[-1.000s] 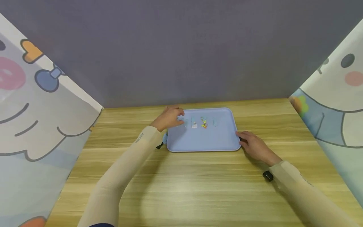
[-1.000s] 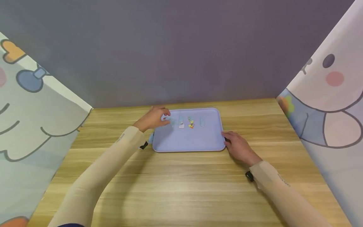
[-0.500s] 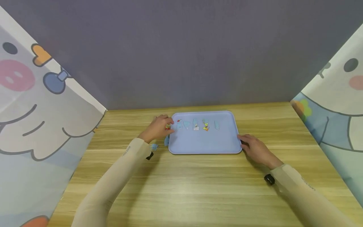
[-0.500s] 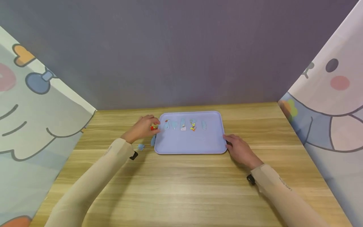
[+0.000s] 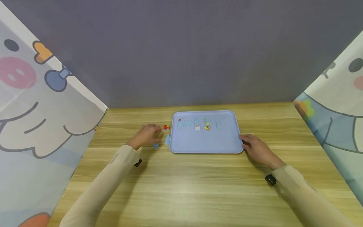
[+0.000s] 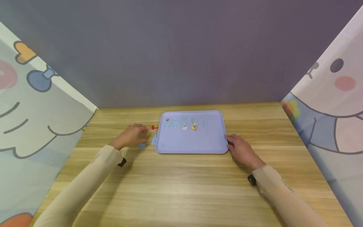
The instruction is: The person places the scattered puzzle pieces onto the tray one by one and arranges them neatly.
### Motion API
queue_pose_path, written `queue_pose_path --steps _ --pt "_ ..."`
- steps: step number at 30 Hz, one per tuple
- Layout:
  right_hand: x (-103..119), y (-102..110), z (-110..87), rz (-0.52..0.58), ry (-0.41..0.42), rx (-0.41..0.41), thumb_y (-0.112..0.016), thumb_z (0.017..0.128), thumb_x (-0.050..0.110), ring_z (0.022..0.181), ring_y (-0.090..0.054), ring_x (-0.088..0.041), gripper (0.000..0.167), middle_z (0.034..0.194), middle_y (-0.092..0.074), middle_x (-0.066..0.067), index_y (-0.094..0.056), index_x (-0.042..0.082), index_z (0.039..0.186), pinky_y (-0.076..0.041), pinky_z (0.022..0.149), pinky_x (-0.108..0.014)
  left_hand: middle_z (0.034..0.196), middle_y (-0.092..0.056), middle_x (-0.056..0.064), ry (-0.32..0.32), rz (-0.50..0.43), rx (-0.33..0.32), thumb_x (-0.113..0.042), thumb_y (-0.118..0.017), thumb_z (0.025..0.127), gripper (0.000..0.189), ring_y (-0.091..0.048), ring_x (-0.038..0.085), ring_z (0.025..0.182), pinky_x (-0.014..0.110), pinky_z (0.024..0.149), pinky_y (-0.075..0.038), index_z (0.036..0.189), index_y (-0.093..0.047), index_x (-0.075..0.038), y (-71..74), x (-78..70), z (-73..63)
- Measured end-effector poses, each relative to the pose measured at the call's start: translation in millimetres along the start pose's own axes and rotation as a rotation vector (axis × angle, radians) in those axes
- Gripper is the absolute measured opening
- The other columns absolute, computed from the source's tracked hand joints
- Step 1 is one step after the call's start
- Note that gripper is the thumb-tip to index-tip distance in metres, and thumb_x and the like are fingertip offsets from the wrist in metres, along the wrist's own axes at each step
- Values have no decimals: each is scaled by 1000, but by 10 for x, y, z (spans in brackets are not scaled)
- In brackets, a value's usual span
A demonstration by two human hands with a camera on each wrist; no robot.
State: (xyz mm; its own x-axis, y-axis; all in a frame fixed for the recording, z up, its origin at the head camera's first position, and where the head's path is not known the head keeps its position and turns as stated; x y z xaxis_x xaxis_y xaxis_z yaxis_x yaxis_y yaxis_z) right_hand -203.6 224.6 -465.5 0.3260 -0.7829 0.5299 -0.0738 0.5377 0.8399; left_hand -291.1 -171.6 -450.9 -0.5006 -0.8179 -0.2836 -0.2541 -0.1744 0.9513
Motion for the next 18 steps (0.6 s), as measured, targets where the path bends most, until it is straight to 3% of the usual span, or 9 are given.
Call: queue_pose_path --steps 6,15,18 --pt "7 -7 -11 1 5 0 -59 88 -4 110 -51 -45 43 120 -55 -26 -50 -11 130 -40 89 -57 107 -61 3 -20 -12 123 -24 -80 77 40 -53 29 106 69 94 -25 112 -66 -12 -124 42 -194" --pt "9 4 -19 -1 -6 -1 -59 88 -4 111 -50 -46 43 122 -53 -28 -49 -11 130 -39 90 -57 105 -60 1 -75 -19 99 -15 -79 77 29 -56 25 101 68 94 -29 105 -69 -13 -140 25 -298" --pt "15 3 -20 -2 -8 -1 -59 88 -4 112 -49 -46 43 122 -52 -28 -49 -11 130 -39 91 -58 105 -60 1 -84 -29 97 -13 -78 78 27 -56 23 99 61 94 -35 103 -68 -11 -151 22 -298"
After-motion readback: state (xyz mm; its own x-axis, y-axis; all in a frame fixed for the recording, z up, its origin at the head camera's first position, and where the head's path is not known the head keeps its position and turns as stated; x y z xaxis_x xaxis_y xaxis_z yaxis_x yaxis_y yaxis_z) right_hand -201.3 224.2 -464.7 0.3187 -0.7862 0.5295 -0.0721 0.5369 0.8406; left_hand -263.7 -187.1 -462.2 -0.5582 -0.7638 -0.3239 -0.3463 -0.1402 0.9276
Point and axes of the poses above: each hand's wrist, its own z-axis towards the middle knuckle, its own y-axis out of the back of the hand, x = y × z, the point moved 8 cm from there along z, towards the middle knuckle
